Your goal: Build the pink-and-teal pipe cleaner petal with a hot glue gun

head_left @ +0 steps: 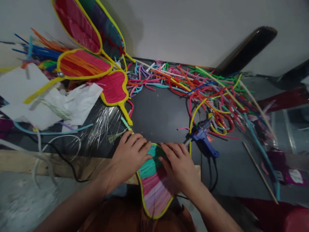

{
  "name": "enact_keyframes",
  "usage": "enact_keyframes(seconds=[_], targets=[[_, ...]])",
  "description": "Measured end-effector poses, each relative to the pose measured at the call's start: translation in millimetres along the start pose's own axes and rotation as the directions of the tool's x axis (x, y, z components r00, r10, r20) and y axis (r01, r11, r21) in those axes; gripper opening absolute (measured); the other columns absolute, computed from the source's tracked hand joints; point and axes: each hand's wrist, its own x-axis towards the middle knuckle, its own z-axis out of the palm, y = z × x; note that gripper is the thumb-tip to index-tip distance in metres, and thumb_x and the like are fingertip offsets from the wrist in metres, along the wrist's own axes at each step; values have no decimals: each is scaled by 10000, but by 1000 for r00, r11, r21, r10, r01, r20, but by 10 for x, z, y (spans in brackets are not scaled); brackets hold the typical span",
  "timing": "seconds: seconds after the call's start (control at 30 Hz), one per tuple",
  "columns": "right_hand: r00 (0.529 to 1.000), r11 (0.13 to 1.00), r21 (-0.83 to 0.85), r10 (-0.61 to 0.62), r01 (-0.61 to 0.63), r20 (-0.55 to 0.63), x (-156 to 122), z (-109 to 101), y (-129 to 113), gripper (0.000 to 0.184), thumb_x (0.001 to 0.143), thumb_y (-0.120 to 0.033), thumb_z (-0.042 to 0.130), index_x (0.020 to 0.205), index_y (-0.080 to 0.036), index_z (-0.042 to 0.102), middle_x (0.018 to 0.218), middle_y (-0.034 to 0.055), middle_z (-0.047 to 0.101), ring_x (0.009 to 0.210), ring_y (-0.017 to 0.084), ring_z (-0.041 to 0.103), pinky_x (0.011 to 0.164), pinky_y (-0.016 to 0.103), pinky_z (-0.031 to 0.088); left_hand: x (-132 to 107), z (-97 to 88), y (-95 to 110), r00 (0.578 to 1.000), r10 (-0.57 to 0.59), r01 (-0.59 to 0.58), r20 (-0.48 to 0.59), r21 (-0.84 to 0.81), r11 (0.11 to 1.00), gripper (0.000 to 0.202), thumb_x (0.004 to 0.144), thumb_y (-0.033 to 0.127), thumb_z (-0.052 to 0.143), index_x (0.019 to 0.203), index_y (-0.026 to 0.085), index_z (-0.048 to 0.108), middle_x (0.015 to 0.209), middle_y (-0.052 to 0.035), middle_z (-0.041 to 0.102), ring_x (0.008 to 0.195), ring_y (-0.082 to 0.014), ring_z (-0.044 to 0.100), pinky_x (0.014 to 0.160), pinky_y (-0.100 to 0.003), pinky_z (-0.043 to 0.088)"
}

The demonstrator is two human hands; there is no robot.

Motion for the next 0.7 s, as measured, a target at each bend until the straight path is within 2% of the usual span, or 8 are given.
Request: enact_keyframes(seconds=[0.13,0.3,0.37,0.43,0.53,0.6,0.7], targets=[[998,1000,13,11,-12,69,62,46,-49,276,867,-270,600,1114,-156,644,1024,98,664,907,251,518,810,424,490,1,-22,25,999,-39,39,-9,-1,999,262,875,336,583,1089,193,629,1006,-58,671,1085,-277,526,1002,-529,359],[997,999,-20,26,-24,73,62,122,-36,246,848,-244,634,1085,-183,659,1036,76,678,897,244,503,803,414,472,-61,-22,44,997,-74,74,-30,-11,997,293,905,343,532,1167,225,586,1099,-63,654,1172,-292,483,1050,-564,284],[997,999,-22,27,-25,72,58,134,-28,254,840,-240,645,1088,-185,660,1046,70,679,898,242,502,807,408,465,-138,-30,69,990,-112,112,-80,-8,994,305,905,348,529,1180,224,576,1105,-69,651,1136,-289,503,1022,-542,317],[997,999,-20,27,-26,67,59,135,-25,260,837,-234,649,1092,-186,661,1040,69,679,904,244,503,809,405,459,-247,-42,120,980,-177,174,-96,-36,984,283,898,344,539,1139,204,589,1039,-75,662,1032,-271,543,932,-479,396],[998,1000,-7,25,-24,62,62,136,-23,253,848,-241,635,1095,-189,660,1028,74,675,912,242,506,812,399,454,-435,-49,246,961,-277,274,-23,-80,958,230,886,331,553,1055,185,606,934,-74,667,923,-257,561,821,-424,428],[998,999,4,31,-32,62,57,139,-21,248,861,-264,620,1097,-195,659,1021,77,670,915,239,509,816,392,450,-545,-37,345,944,-328,329,26,-83,941,258,868,323,577,1090,193,591,965,-74,664,948,-266,554,844,-436,413],[996,998,8,55,-56,69,33,131,-21,257,878,-290,596,1109,-192,653,1010,81,662,913,240,515,827,389,443,-659,8,474,930,-367,368,33,-107,924,372,846,315,604,1198,210,542,1099,-83,633,1045,-280,522,919,-460,377]])
